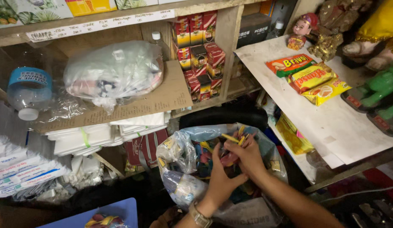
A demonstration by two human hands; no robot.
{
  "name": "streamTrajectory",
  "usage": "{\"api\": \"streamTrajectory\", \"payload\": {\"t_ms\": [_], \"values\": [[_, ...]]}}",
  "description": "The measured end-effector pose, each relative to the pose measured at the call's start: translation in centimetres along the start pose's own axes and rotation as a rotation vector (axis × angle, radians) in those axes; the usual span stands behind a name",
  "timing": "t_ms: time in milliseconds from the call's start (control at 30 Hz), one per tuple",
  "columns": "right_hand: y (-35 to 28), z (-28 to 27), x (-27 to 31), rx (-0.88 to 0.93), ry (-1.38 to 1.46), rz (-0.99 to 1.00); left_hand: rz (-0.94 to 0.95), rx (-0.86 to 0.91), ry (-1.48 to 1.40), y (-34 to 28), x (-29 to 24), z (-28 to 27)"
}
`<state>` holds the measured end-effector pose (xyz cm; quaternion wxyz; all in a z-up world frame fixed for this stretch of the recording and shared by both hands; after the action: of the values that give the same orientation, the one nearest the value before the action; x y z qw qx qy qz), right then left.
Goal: The person picks up colorful plastic toy propellers and other small toy parts from a large bag, sorts them by hand, and places them into smaller clear plastic bags, occasionally weighing the bags on a scale.
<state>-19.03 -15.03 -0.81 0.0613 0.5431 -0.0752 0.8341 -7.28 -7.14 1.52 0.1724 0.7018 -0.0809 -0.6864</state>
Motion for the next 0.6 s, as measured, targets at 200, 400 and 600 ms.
{"api": "streamTrajectory", "payload": {"t_ms": [200, 400, 600], "values": [[-0.3, -0.8, -1.4, 0.071, -0.181, -0.018, -0.185, 0.135, -0.306, 1.2, 2.0, 1.0], [-1.0, 0.4, 0.8, 0.041, -0.200, -0.180, 0.118, 0.042, 0.052, 1.9, 0.3, 0.4], [-0.2, -1.7, -0.1, -0.026, -0.296, -0.167, 0.013, 0.128, -0.130, 1.0, 4.2, 2.4]]}}
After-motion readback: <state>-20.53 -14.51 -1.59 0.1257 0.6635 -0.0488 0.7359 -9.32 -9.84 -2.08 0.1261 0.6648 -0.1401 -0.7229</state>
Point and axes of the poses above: each hand's wrist, its own y-axis towards the middle knuckle, its own z-axis out of the palm, x = y × z, the point moved 10 cm from there along y, towards the middle knuckle, and after that the axes turned 13 degrees about -x, right-handed, at the moved point
